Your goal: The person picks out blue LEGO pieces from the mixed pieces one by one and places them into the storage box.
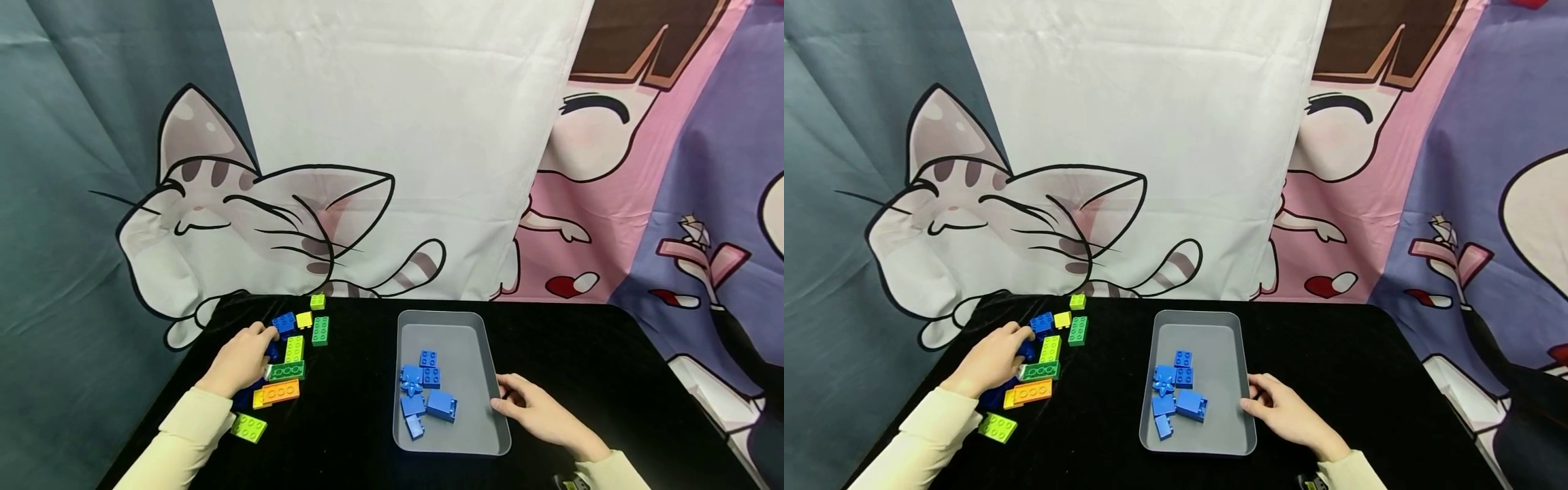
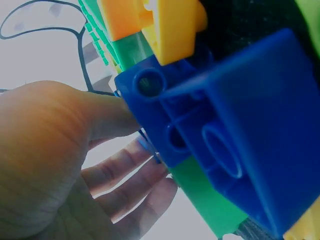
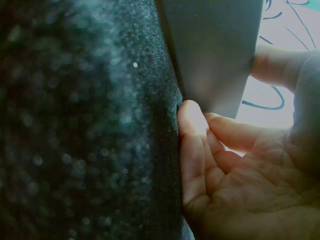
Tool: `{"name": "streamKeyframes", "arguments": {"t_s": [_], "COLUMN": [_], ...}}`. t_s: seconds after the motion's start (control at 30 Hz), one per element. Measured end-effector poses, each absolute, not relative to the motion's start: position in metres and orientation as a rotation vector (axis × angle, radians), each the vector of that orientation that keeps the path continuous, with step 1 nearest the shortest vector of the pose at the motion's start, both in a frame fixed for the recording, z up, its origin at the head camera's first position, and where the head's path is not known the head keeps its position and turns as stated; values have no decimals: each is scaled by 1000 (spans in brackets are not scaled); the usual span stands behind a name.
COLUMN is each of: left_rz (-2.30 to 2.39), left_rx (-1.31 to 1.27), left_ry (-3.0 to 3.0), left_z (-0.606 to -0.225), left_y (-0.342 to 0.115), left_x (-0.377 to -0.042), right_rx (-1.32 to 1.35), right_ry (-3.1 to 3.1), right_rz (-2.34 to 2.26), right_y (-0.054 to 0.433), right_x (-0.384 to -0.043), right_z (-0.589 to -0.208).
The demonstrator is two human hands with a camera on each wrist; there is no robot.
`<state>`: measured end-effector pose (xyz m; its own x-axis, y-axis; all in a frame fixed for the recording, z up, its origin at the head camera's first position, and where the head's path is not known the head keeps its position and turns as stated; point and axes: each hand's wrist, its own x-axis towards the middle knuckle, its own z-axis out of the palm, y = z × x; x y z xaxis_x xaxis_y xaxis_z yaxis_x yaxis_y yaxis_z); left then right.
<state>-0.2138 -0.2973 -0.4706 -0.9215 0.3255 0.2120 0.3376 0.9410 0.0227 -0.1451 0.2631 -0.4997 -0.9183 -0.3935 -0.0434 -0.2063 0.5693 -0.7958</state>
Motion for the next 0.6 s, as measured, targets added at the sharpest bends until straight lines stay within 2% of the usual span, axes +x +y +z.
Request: {"name": "streamKeyframes", "arguments": {"t_s": [0.27,0.6], "left_rz": [-108,-104], "left_rx": [-459,-568], "left_ry": [-2815,-2675], "left_z": [-463,-452], "left_y": [-293,-263], "left_x": [-207,-198], "right_rx": [-485,-492], "right_ry": [2593,2575], "right_rz": [-1253,-1276], "right_y": [263,264], "right_x": [-145,-146], "right_z": [-500,-502]}}
